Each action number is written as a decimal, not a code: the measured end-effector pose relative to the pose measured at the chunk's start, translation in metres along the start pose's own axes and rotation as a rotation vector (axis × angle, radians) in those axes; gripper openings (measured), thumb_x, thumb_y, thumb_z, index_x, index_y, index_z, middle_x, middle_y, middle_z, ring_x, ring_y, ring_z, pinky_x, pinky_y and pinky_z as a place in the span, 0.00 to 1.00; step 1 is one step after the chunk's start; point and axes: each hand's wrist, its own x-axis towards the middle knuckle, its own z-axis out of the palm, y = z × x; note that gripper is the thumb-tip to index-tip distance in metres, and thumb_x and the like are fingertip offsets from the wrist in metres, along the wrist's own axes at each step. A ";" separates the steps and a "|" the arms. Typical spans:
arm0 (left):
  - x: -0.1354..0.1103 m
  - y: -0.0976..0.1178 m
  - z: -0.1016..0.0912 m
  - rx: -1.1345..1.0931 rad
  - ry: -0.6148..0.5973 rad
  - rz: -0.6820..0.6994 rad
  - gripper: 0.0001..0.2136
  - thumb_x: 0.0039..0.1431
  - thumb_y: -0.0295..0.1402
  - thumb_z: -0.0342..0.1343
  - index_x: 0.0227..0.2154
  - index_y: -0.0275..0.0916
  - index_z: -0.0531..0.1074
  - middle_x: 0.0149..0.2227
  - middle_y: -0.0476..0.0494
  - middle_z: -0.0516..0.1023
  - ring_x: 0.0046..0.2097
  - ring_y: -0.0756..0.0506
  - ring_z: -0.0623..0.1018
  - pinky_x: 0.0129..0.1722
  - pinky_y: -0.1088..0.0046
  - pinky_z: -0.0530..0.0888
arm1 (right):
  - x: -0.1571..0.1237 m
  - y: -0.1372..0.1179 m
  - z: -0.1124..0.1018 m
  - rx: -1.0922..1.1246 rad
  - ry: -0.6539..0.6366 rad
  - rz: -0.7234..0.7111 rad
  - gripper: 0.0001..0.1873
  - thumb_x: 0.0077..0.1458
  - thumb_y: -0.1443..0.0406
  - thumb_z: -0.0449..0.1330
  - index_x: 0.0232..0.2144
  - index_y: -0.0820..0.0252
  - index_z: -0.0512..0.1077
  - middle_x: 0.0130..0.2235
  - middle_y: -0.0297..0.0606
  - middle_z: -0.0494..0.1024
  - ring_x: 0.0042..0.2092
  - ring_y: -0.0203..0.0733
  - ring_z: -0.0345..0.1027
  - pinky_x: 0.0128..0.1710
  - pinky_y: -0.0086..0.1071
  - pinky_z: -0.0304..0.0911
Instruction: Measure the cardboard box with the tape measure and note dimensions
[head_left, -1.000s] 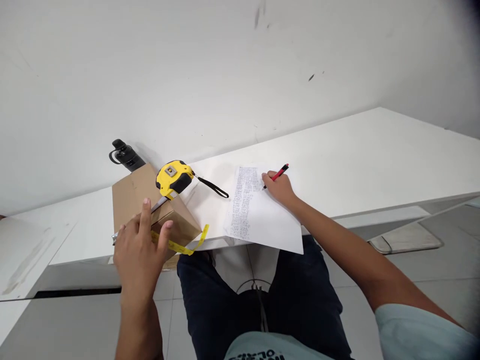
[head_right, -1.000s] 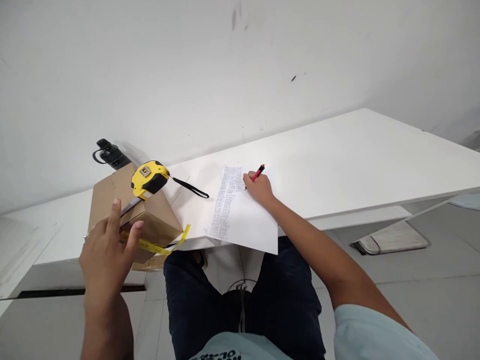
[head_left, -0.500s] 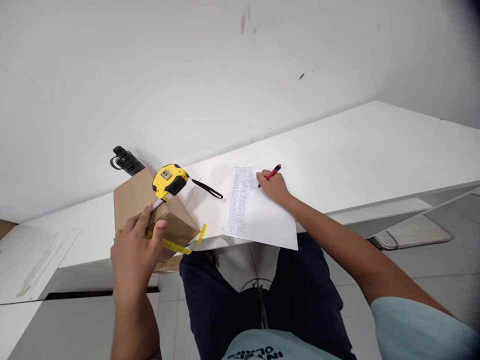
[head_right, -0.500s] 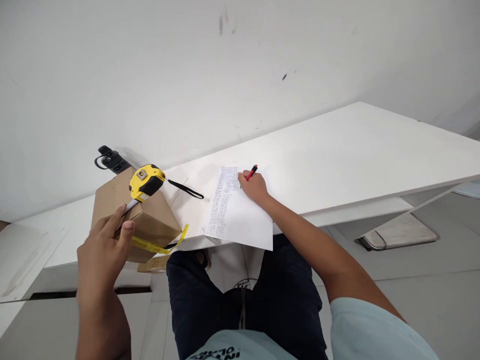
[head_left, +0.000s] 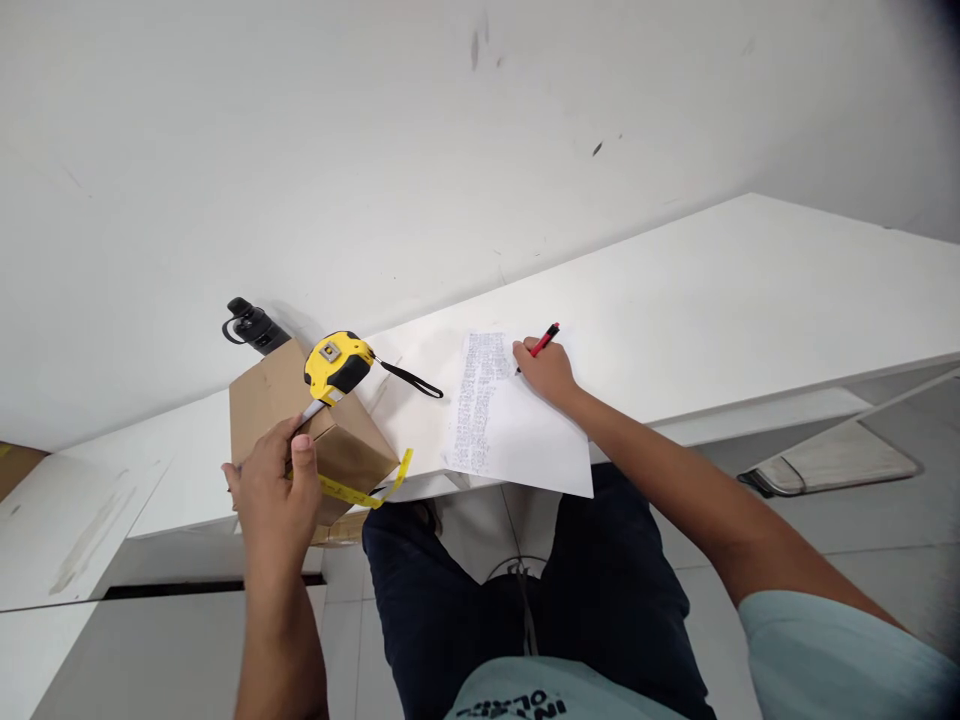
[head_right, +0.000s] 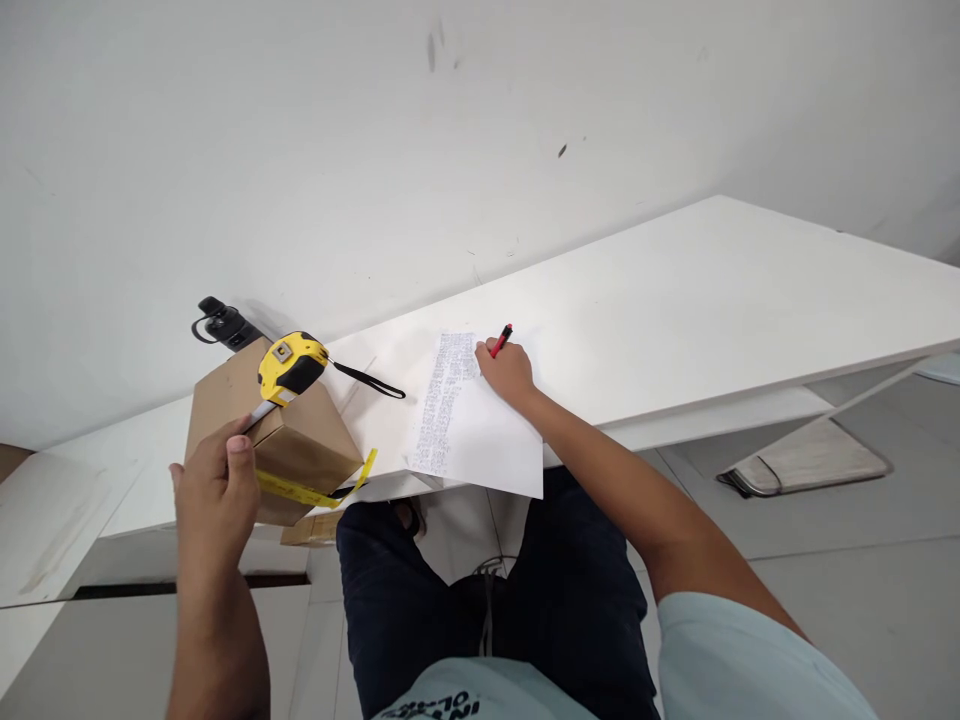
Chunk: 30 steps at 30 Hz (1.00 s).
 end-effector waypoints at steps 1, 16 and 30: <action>0.000 0.002 0.004 -0.018 0.041 -0.014 0.22 0.76 0.47 0.41 0.55 0.47 0.77 0.62 0.38 0.79 0.67 0.33 0.74 0.73 0.33 0.46 | 0.000 0.000 0.000 0.000 -0.002 0.002 0.22 0.61 0.61 0.56 0.19 0.53 0.51 0.18 0.27 0.56 0.25 0.35 0.48 0.28 0.33 0.47; 0.033 0.001 0.009 0.083 0.053 -0.025 0.13 0.66 0.44 0.54 0.32 0.43 0.75 0.40 0.38 0.81 0.48 0.36 0.78 0.51 0.56 0.73 | 0.003 0.006 0.001 -0.021 -0.012 -0.046 0.22 0.60 0.59 0.58 0.18 0.53 0.54 0.19 0.28 0.61 0.26 0.36 0.54 0.30 0.32 0.51; 0.009 -0.001 0.008 -0.008 0.050 0.006 0.16 0.69 0.38 0.54 0.24 0.43 0.66 0.32 0.45 0.73 0.40 0.43 0.74 0.45 0.65 0.70 | 0.010 0.035 0.000 -0.218 0.135 -0.383 0.15 0.64 0.52 0.55 0.33 0.56 0.72 0.39 0.41 0.74 0.40 0.43 0.66 0.42 0.37 0.61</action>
